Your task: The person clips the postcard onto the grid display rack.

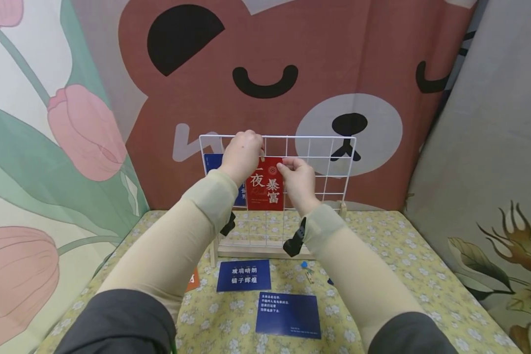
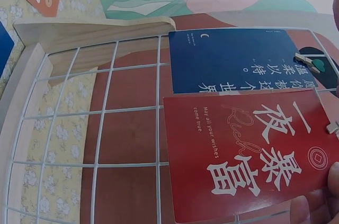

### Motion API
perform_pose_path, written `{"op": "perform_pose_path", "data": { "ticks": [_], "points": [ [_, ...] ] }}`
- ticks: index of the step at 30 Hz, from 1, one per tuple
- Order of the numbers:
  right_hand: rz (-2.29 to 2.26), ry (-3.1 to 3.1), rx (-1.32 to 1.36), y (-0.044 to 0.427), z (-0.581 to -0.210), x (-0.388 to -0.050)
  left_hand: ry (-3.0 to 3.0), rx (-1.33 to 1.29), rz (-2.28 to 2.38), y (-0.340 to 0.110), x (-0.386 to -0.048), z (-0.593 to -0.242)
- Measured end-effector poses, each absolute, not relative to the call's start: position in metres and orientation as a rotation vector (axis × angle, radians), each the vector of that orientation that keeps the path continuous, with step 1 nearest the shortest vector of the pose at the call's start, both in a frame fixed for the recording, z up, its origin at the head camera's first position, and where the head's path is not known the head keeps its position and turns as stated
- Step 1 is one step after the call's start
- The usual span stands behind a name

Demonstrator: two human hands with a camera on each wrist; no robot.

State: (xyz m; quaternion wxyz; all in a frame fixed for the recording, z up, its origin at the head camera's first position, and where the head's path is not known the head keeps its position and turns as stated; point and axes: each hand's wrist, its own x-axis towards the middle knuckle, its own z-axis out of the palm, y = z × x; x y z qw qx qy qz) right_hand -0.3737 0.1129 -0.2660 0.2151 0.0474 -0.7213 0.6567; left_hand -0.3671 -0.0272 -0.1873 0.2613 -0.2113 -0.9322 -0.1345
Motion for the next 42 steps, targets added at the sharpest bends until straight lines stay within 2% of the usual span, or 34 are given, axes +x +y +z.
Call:
{"op": "perform_pose_path", "data": {
  "ticks": [31,42],
  "points": [
    [1.552,-2.065,0.081,0.104,-0.266,-0.369,-2.511,-0.553,-0.459,-0.038,-0.358,-0.194],
    [1.480,-2.062,0.058,0.109,-0.268,-0.374,-2.387,-0.647,-0.461,-0.046,-0.353,-0.217]
  ]
}}
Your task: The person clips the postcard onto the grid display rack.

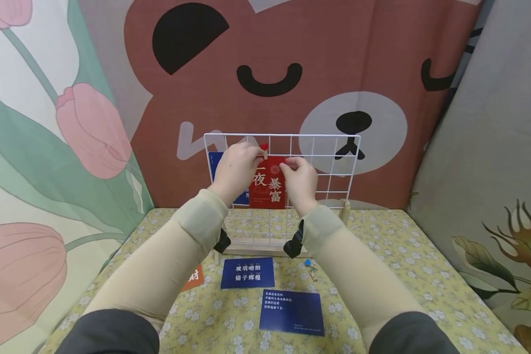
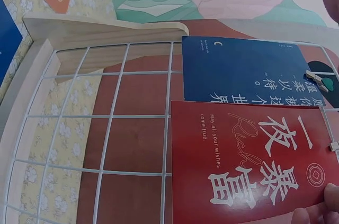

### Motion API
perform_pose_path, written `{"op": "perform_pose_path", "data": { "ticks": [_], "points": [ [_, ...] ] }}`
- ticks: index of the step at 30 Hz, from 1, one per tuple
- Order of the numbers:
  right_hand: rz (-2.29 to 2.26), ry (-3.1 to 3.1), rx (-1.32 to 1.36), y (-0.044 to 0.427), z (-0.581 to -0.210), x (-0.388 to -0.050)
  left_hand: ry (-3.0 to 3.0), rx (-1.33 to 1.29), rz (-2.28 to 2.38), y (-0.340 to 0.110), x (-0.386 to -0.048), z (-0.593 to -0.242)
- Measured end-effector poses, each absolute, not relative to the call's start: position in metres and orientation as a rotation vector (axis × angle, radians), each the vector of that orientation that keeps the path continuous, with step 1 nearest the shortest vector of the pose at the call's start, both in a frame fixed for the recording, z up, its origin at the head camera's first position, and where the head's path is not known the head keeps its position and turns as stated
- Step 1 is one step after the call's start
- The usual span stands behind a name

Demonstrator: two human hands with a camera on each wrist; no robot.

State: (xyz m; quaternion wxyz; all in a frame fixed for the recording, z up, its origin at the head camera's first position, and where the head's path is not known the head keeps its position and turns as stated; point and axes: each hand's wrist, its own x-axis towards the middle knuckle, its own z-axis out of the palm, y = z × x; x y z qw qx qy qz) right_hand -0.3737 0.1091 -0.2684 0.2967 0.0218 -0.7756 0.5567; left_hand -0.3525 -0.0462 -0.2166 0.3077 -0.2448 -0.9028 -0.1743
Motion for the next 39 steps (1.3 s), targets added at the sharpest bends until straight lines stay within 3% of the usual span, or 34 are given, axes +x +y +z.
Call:
{"op": "perform_pose_path", "data": {
  "ticks": [21,39],
  "points": [
    [1.469,-2.111,0.033,0.130,-0.298,-0.359,-2.369,-0.551,-0.756,-0.064,-0.336,-0.294],
    [1.552,-2.208,0.001,0.148,-0.355,-0.323,-2.390,-0.462,-1.000,-0.066,-0.309,-0.367]
  ]
}}
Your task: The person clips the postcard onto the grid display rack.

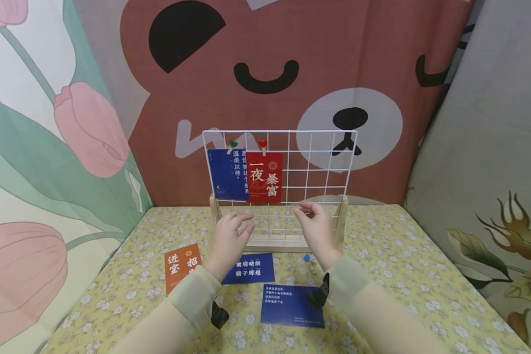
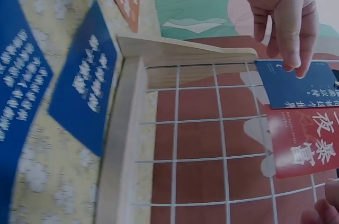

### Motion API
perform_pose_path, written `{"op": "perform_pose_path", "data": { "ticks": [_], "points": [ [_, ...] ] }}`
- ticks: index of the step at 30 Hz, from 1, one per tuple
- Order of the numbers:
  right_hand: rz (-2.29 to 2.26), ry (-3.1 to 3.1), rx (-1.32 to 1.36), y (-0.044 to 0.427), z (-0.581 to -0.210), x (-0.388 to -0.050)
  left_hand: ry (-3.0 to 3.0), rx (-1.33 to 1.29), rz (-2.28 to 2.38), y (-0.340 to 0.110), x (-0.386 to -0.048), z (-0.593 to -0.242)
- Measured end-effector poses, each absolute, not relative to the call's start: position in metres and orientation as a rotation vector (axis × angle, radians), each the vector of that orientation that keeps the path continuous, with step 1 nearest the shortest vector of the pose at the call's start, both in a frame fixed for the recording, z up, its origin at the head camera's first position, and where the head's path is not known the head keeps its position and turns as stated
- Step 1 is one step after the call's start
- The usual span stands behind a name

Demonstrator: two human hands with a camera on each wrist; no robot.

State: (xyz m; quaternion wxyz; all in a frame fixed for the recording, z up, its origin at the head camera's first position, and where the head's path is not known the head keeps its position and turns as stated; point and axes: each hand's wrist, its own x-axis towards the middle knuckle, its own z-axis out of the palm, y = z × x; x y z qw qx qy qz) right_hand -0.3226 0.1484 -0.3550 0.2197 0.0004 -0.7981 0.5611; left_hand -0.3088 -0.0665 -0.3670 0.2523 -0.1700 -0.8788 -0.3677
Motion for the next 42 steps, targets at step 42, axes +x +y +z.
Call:
{"op": "perform_pose_path", "data": {
  "ticks": [42],
  "points": [
    [1.807,-2.361,-0.059,0.110,-0.455,-0.265,-2.487,0.140,-1.510,-0.109,-0.267,-0.468]
  ]
}}
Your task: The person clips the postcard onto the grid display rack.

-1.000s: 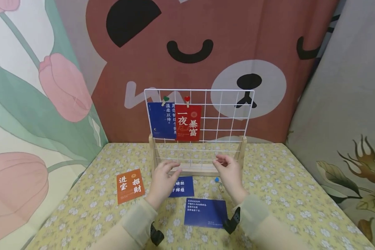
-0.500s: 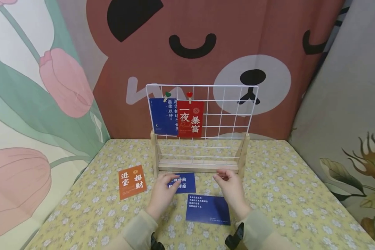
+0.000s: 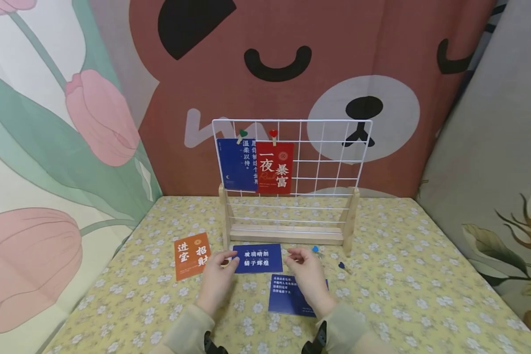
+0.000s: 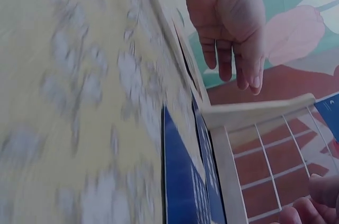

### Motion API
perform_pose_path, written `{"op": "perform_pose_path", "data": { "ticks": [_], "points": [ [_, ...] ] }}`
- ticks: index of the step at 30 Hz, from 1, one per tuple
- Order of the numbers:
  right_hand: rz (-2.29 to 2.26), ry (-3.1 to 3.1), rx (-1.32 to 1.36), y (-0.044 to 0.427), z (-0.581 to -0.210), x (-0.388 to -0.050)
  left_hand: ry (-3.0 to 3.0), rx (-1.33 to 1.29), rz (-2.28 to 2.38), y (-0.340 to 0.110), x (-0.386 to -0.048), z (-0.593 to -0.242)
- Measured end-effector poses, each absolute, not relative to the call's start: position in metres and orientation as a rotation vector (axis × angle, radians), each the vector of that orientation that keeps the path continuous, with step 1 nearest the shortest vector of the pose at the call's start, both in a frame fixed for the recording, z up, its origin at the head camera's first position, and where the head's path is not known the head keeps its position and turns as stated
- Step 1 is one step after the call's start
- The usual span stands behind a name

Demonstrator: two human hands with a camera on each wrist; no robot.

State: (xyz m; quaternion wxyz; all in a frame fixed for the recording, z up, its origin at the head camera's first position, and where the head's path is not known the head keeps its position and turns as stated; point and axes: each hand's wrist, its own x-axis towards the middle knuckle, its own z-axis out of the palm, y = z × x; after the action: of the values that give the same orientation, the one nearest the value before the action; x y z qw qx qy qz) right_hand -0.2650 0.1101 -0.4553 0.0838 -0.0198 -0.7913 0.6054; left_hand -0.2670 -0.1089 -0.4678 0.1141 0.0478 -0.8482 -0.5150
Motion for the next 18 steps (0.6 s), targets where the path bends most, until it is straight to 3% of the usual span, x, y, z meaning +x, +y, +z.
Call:
{"op": "perform_pose_path", "data": {
  "ticks": [18],
  "points": [
    [1.994,-2.386,0.130,0.046,-0.456,-0.265,-2.424,0.273,-1.514,-0.152,-0.264,-0.472]
  ]
}}
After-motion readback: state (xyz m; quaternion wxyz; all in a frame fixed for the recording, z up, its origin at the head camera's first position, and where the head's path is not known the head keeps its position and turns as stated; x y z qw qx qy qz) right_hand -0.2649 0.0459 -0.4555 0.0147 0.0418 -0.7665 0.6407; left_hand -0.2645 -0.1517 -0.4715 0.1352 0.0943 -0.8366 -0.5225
